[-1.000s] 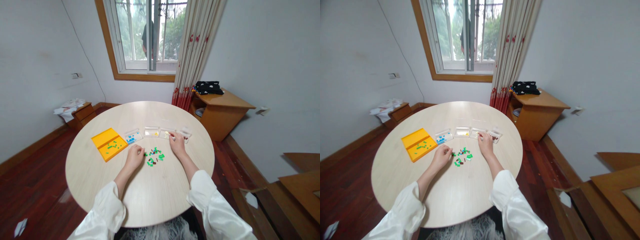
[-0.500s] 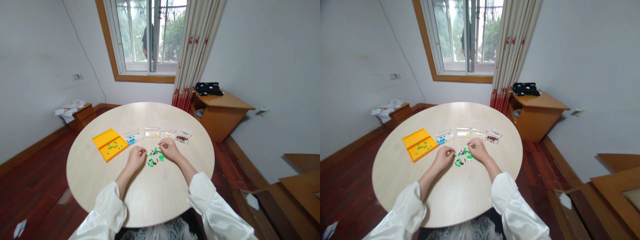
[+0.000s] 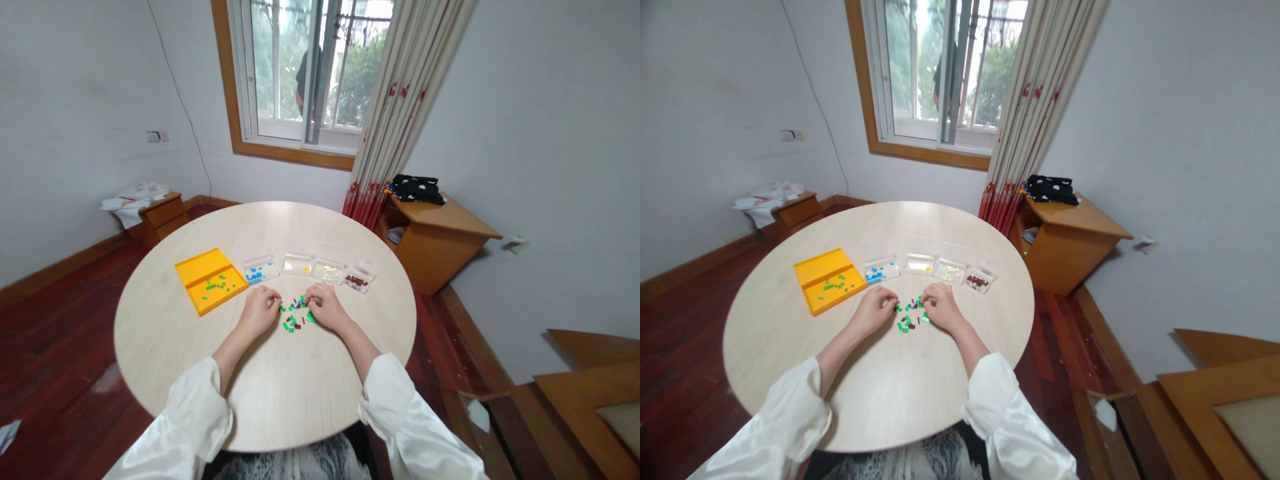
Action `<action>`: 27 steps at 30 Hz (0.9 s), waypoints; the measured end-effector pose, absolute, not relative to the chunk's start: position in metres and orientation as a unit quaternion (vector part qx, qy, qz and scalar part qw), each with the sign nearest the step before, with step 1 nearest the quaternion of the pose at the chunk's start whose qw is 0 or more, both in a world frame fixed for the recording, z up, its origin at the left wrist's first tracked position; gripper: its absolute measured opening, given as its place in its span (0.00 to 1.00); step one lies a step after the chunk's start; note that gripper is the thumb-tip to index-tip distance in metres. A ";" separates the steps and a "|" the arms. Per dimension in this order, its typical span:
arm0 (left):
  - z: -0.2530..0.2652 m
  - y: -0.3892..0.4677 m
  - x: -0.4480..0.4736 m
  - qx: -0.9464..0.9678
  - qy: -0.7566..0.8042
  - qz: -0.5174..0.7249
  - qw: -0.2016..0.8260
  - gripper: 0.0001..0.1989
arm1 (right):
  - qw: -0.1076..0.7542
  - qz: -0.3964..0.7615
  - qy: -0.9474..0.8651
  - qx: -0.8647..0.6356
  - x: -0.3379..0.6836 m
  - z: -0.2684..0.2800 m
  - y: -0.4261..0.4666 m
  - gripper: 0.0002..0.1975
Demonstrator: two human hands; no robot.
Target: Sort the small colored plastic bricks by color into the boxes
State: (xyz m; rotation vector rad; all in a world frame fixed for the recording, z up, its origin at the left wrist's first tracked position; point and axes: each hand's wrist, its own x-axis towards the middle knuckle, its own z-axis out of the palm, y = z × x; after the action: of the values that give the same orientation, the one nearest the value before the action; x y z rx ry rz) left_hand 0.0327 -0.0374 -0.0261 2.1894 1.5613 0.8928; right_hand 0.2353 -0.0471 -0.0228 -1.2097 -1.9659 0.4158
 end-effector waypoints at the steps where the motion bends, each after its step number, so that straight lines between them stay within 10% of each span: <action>1: -0.026 -0.038 0.033 0.764 0.545 0.310 0.153 0.11 | 0.384 0.164 -0.774 -0.477 0.235 -0.022 -0.047 0.12; 27: -0.034 -0.034 0.031 0.765 0.541 0.314 0.153 0.10 | 0.394 0.167 -0.770 -0.474 0.235 -0.024 -0.046 0.13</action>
State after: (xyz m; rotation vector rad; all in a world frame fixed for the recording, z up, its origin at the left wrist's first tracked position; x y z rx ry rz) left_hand 0.0311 -0.0343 -0.0338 2.1951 1.5520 0.9010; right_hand 0.2347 -0.0463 -0.0243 -1.2020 -1.9539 0.4231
